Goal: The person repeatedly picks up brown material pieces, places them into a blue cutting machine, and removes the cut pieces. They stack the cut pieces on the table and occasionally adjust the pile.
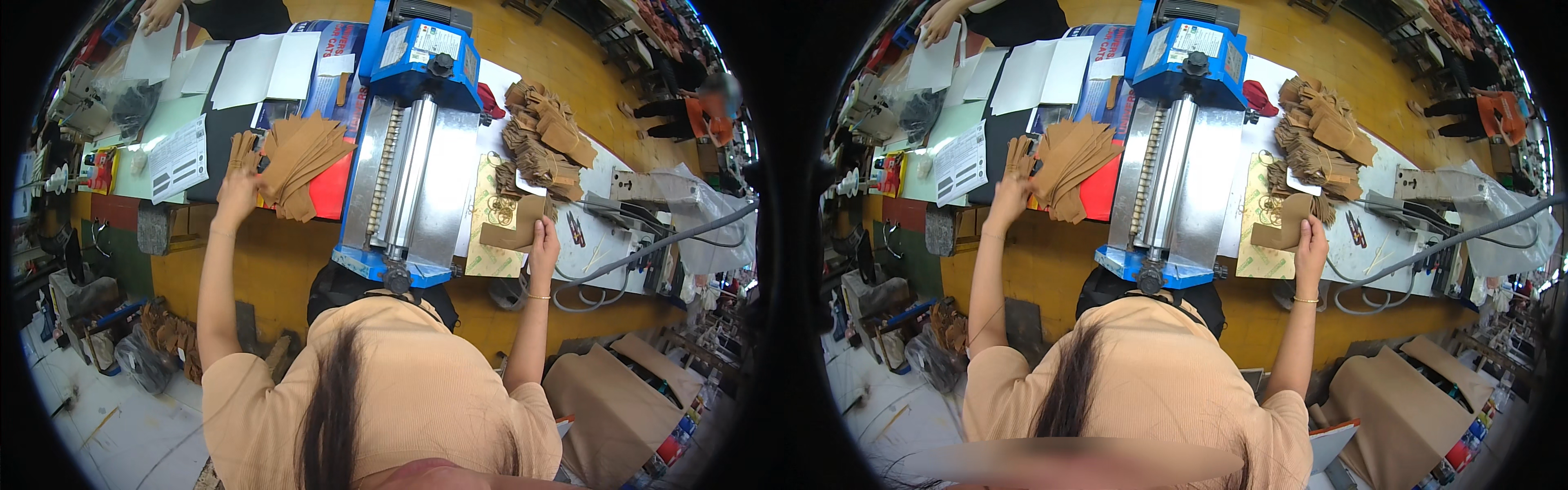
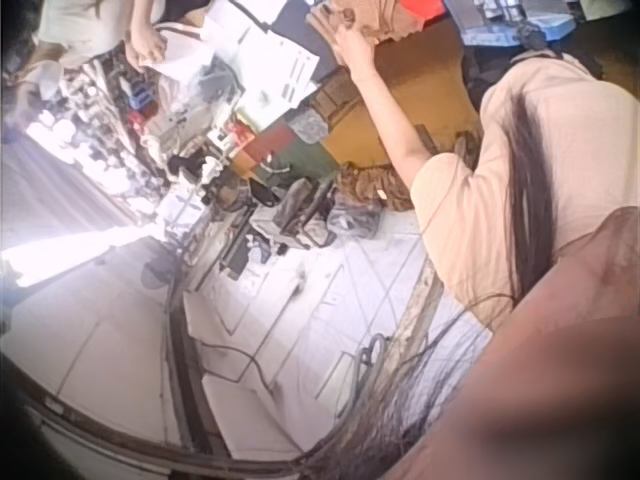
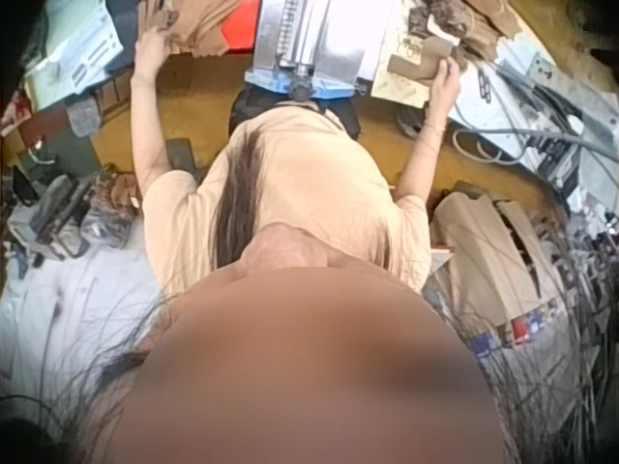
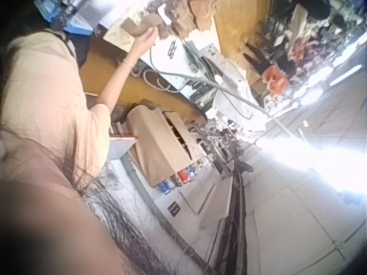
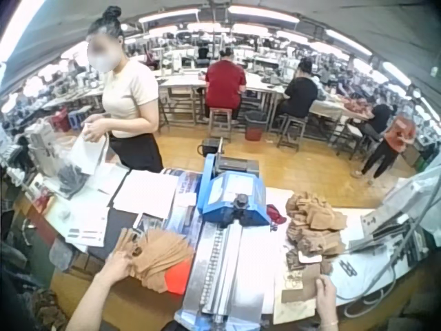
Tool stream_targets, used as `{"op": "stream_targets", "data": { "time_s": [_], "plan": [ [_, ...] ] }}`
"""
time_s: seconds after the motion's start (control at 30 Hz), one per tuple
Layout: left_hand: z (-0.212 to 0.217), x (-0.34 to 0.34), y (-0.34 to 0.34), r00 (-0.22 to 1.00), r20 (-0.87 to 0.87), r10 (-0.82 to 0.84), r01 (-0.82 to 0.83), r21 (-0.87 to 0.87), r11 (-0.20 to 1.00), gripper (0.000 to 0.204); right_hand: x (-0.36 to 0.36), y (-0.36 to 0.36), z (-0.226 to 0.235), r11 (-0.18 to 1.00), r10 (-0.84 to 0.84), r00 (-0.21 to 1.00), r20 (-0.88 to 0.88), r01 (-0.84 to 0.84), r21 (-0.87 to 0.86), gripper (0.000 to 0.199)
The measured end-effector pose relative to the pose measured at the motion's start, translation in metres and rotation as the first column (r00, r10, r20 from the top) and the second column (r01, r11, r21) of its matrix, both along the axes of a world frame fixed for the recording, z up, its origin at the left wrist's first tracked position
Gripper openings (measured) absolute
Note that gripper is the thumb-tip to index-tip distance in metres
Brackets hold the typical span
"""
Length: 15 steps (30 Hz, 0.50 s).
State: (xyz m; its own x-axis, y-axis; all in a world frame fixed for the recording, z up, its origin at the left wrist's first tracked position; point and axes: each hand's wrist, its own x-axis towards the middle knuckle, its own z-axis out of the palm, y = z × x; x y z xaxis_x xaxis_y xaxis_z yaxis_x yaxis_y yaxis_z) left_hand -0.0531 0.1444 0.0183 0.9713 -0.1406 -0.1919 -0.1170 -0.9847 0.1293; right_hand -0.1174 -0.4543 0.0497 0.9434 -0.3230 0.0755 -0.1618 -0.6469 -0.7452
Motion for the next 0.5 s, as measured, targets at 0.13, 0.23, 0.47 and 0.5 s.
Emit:
{"op": "stream_targets", "data": {
  "time_s": [0.13,0.23,0.47,0.5],
  "plan": [
    [-0.019,-0.028,0.005,0.993,-0.078,0.091,-0.102,-0.155,0.983,0.022,0.022,0.010,0.014,0.978,0.135,0.991,0.013,-0.136,0.156,0.023],
    [-0.012,-0.024,-0.011,0.991,-0.076,0.106,-0.124,-0.295,0.947,0.020,0.048,0.026,0.014,0.898,0.343,0.931,-0.129,-0.285,0.335,0.024],
    [-0.003,0.010,-0.105,0.994,-0.087,-0.066,-0.001,-0.618,0.787,0.024,0.100,0.079,-0.006,0.833,0.538,0.724,-0.431,-0.536,0.140,0.022],
    [-0.004,0.012,-0.117,0.994,-0.057,-0.090,0.034,-0.631,0.775,0.024,0.104,0.084,-0.006,0.837,0.531,0.724,-0.440,-0.528,0.141,0.021]
  ]
}}
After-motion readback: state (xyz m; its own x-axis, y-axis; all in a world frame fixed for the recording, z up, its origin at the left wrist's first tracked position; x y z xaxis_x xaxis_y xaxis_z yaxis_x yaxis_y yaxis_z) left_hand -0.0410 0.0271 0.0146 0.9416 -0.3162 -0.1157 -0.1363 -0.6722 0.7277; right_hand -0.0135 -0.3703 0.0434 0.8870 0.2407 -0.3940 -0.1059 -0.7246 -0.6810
